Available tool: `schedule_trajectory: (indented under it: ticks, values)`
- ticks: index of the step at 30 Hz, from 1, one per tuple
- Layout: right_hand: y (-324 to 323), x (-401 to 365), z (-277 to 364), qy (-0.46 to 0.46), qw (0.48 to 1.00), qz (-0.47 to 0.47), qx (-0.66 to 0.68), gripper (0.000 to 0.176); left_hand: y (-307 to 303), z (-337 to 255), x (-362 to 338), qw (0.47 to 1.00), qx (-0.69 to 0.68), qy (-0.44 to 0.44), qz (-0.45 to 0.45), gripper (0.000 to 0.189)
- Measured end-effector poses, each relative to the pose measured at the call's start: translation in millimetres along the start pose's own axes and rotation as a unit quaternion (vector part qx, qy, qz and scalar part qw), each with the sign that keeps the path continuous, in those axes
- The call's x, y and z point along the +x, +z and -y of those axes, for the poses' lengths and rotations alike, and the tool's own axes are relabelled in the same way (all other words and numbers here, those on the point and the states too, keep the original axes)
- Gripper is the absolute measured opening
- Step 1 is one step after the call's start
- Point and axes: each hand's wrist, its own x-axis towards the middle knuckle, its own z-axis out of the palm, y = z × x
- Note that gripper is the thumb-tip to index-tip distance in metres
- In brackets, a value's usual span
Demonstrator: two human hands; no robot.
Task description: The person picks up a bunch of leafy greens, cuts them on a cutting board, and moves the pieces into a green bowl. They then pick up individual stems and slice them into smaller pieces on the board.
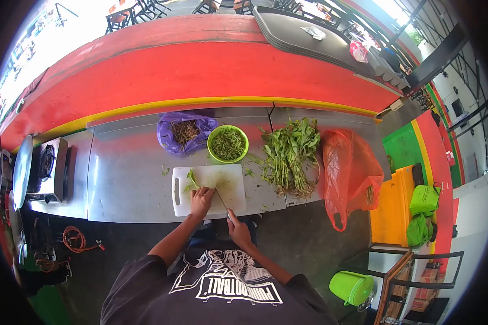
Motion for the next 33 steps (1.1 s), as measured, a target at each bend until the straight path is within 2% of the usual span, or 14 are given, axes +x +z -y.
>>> schedule_trajectory:
  ticks: [5,7,8,10,11,13,16,19,23,25,26,28,33]
  values:
    - [1,16,9,0.018,0.999,0.021,-0.045,0.048,-6,0,0,1.000,0.015,0.007,0.023,0.026]
    - [10,30,9,-0.060,0.997,-0.052,-0.019,0.048,-6,0,1,0.999,0.021,0.013,0.022,0.026]
    - [13,34,8,-0.060,0.996,-0.055,-0.019,0.048,-6,-1,1,0.999,0.026,0.016,0.018,0.026]
    - [14,43,13,0.037,0.999,0.014,-0.028,0.047,-3,2,1,0.999,0.032,0.021,0.014,0.027]
    - [13,44,16,0.036,0.999,0.013,-0.027,0.047,0,3,2,1.000,0.023,0.017,0.006,0.026]
    - [15,40,13,-0.039,0.998,-0.055,0.009,0.047,0,3,5,1.000,0.016,0.012,-0.002,0.024]
    - [13,27,9,-0.046,0.997,-0.062,-0.002,0.046,2,2,8,1.000,-0.001,-0.006,0.001,0.022]
    - [7,16,10,0.005,0.999,-0.013,-0.030,0.046,0,1,9,1.000,-0.005,-0.006,-0.003,0.021]
    - [13,22,5,0.004,0.999,-0.017,-0.046,0.047,-4,0,7,1.000,0.007,0.006,0.008,0.023]
    - [18,32,7,-0.083,0.992,-0.093,-0.030,0.047,-6,-2,6,1.000,0.014,0.011,0.011,0.024]
    - [19,37,8,-0.082,0.992,-0.095,-0.030,0.047,-7,-3,5,1.000,0.016,0.010,0.015,0.024]
    - [16,47,16,0.037,0.998,0.008,-0.055,0.047,-6,-1,3,1.000,0.019,0.011,0.019,0.025]
    - [16,41,20,-0.004,1.000,-0.021,0.005,0.045,1,3,8,1.000,0.007,-0.007,-0.002,0.019]
